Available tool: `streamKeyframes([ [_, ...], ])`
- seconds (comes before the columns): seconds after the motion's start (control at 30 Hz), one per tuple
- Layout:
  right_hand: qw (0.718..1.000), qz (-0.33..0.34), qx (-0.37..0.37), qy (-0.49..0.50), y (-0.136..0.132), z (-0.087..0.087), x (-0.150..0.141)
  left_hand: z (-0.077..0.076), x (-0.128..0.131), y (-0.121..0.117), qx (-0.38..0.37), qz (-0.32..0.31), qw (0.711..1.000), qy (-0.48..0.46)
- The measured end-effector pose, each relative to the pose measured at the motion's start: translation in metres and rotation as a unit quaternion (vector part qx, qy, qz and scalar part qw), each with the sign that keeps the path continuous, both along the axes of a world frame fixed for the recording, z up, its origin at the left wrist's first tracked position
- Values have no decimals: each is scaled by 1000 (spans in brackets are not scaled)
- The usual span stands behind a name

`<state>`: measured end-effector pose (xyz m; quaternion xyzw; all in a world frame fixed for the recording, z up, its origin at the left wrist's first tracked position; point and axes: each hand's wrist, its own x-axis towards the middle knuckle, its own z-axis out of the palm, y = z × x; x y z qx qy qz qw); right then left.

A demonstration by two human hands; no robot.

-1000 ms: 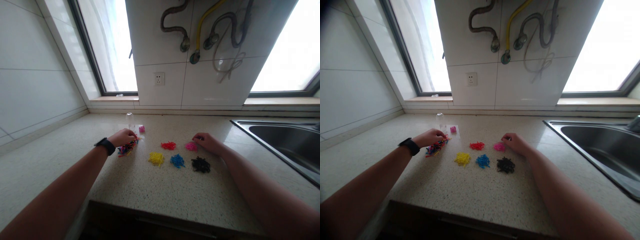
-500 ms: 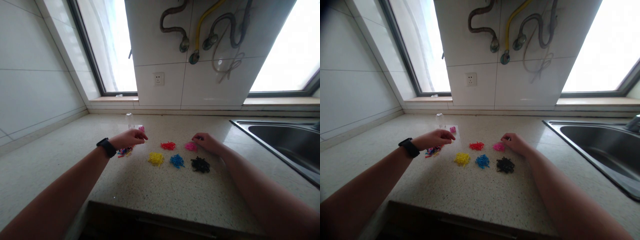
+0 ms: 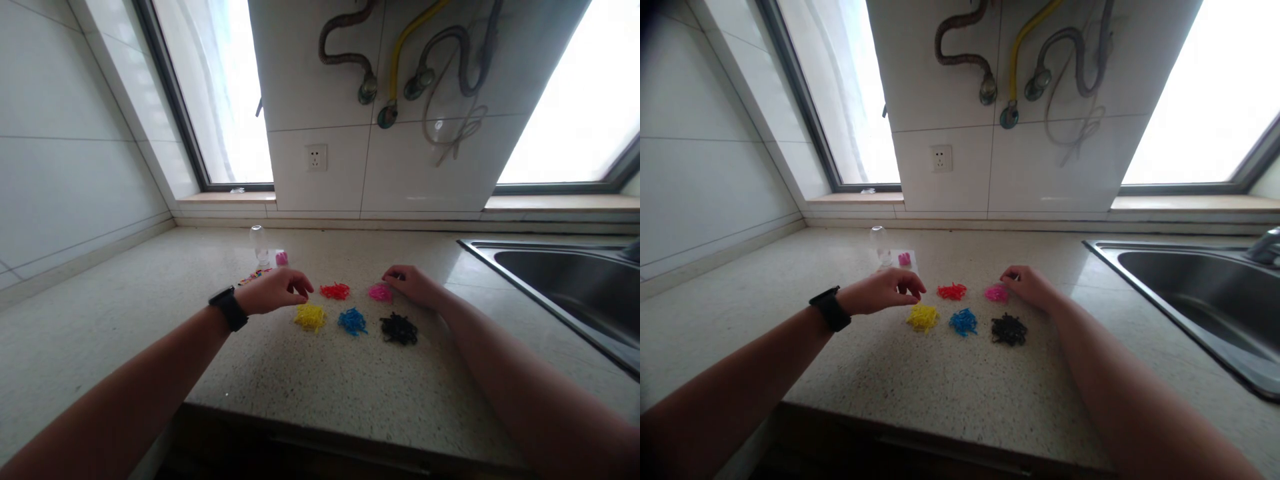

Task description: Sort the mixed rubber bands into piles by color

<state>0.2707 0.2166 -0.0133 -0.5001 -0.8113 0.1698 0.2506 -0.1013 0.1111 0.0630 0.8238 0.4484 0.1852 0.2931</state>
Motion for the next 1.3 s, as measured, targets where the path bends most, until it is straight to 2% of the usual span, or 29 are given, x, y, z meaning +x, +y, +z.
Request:
streamKeyframes([
  [0.1,1000,-2,1,-4,-1,1,-1,-9,-2,4,25,5,999,39],
  [0.27,1000,-5,0,-5,-3,3,-2,-19,-7,9,-14,1,999,36],
  [0.4,1000,-1,1,-2,-3,3,-2,-13,-8,8,-11,11,1000,27],
  [0.57,1000,-7,9,-4,-4,4,-3,-2,8,-6,89,15,995,43],
  [0.67,1000,-8,5,-8,-3,3,-2,-2,32,-28,90,-30,995,19],
  [0.73,1000,-2,3,-9,-2,2,-1,-7,50,-46,89,-81,993,3],
  [0.87,1000,-7,1,-11,-2,2,-2,-27,77,-74,112,-212,971,14],
  [0.93,1000,-6,5,-8,-4,3,-3,-39,84,-81,146,-247,957,40],
  [1.07,1000,-8,15,5,-5,4,-4,-53,86,-84,213,-237,946,66],
  [1.3,999,-29,29,35,-5,4,-4,-56,83,-80,253,-250,931,82],
])
